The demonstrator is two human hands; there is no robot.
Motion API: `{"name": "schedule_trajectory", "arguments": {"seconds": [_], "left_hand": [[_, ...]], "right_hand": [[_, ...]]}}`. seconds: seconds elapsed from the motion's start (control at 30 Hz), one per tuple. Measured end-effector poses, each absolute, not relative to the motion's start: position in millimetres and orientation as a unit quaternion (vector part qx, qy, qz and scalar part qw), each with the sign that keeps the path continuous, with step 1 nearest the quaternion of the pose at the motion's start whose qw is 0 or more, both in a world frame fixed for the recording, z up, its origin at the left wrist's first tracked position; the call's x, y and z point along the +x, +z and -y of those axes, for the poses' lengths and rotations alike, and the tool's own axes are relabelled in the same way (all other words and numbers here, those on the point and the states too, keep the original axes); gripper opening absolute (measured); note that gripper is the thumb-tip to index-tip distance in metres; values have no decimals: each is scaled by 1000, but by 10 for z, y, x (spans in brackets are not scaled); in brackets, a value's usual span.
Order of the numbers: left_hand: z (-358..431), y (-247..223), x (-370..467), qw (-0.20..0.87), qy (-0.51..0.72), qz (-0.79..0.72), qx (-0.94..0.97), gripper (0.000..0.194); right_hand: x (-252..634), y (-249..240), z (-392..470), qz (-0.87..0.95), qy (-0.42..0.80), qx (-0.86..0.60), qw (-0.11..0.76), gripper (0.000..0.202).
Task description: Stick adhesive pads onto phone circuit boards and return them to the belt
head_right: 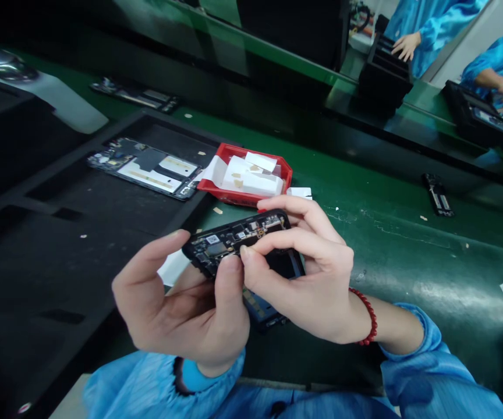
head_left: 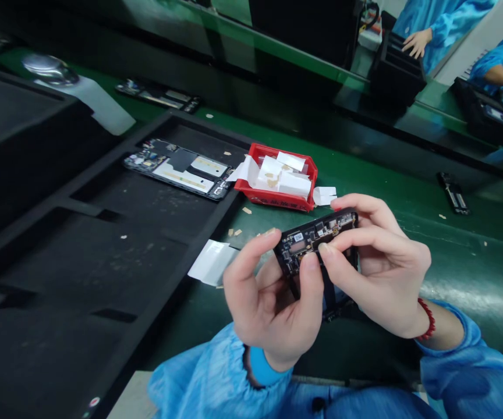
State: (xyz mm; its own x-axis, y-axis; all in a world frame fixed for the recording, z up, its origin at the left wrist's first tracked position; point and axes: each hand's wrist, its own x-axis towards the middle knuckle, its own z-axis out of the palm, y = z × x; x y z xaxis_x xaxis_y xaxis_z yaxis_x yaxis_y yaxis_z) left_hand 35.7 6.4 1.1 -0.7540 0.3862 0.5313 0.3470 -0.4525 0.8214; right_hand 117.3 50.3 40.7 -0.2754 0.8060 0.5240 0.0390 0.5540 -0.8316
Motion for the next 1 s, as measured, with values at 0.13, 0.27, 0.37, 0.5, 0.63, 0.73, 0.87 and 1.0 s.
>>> {"name": "schedule_trajectory", "arguments": {"seconds": [0.13, 0.27, 0.37, 0.5, 0.63, 0.73, 0.87, 1.0], "left_hand": [[-61, 21, 361, 8, 771, -532, 349, 31], [-57, 19, 372, 15, 777, -528, 344, 35], [-61, 17, 370, 19, 773, -536, 339, 38], [-63, 30, 355, 12, 771, -540, 338, 33], [-62, 38, 344, 13, 758, -558, 339, 30], [-72, 39, 342, 5, 758, -558, 338, 27], [-84, 35, 342, 2, 762, -551, 341, 31], [-79, 33, 339, 5, 766, -546, 341, 35]], "right_hand": [[1170, 399, -499, 707, 368, -299, 524, 16], [1159, 400, -490, 704, 368, -300, 529, 16], [1159, 409, -484, 704, 370, -299, 527, 16], [1204, 439, -480, 715, 382, -283, 513, 14], [1270, 463, -485, 723, 392, -275, 498, 17], [1290, 455, -495, 723, 392, -275, 498, 16], [1281, 429, -507, 718, 391, -272, 507, 16], [1278, 428, -531, 713, 400, -271, 508, 14]]}}
